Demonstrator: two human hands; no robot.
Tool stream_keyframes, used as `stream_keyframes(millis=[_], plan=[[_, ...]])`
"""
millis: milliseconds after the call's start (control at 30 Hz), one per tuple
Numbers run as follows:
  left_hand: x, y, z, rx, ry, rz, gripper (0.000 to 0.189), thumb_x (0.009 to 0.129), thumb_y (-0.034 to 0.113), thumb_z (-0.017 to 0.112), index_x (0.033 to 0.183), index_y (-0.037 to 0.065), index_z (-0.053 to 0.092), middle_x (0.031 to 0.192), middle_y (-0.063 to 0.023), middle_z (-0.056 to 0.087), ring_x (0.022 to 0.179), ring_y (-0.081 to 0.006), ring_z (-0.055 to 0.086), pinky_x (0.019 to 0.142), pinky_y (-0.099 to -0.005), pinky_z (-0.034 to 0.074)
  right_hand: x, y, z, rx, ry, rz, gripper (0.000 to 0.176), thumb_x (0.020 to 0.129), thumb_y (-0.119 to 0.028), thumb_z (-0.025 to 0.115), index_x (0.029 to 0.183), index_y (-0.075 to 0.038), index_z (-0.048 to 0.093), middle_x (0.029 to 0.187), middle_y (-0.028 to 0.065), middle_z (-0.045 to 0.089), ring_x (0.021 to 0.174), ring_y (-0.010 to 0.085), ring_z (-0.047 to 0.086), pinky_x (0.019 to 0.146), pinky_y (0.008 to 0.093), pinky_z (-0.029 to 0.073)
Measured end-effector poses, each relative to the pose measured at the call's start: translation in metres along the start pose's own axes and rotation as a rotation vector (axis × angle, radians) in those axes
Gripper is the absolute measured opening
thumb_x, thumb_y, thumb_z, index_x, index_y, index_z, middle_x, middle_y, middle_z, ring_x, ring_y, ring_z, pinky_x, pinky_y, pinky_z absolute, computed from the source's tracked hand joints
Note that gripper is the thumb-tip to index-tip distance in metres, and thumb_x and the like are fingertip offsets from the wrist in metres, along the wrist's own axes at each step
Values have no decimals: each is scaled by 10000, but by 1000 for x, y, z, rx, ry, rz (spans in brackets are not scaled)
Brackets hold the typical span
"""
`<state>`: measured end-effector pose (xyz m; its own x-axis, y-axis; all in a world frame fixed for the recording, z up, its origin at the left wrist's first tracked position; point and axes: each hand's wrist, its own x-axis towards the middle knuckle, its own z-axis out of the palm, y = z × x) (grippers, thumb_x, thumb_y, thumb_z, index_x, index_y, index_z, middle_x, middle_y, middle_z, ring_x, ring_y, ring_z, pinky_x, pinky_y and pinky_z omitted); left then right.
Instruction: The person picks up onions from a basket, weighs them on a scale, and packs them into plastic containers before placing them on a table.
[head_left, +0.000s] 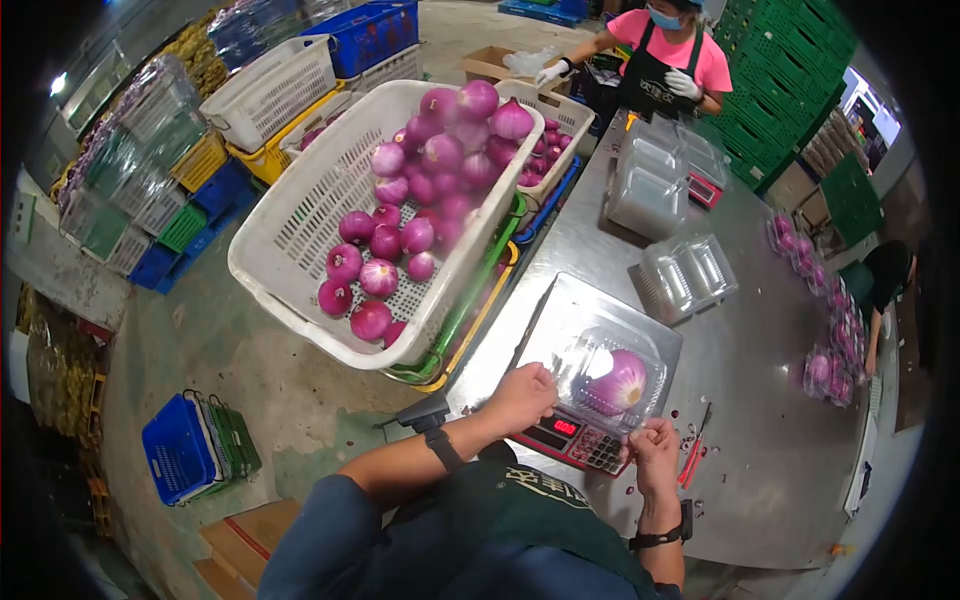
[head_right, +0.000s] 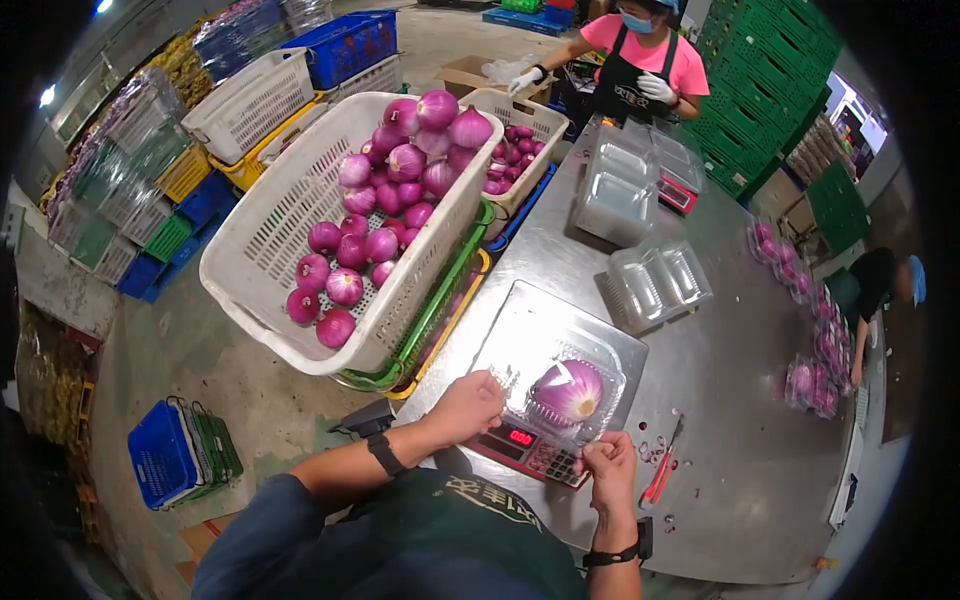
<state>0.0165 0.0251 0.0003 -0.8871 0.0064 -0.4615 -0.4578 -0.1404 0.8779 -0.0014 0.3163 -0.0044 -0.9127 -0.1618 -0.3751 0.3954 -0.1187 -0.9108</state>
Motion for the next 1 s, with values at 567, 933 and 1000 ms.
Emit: stream_keyframes(millis=[567,933,1000], plan=[[42,3,92,67,-188,22,372,933,-1,618,1302,-25,585,742,-33,613,602,-79,526,520,-242,422,4,-23,-100,-8,-101,239,850,928,-383,706,1590,-111,247,1349,107,567,1033,206,645,655,357,582],[60,28,160,177,-287,-41,365,908,49,758,1249,-17,644,960,-10,678,838,-66,603,735,-203,492,50,4,-230,463,446,181,646,934,-506,613,1350,-28,487,963,163,647,553,225,625,426,331,548],[58,45,153,236,-247,-34,314,902,40,763,1194,-22,665,949,3,671,856,-73,610,781,-211,502,84,1,-289,480,538,156,700,937,-564,605,1372,-33,471,1051,203,625,549,231,624,422,335,551]])
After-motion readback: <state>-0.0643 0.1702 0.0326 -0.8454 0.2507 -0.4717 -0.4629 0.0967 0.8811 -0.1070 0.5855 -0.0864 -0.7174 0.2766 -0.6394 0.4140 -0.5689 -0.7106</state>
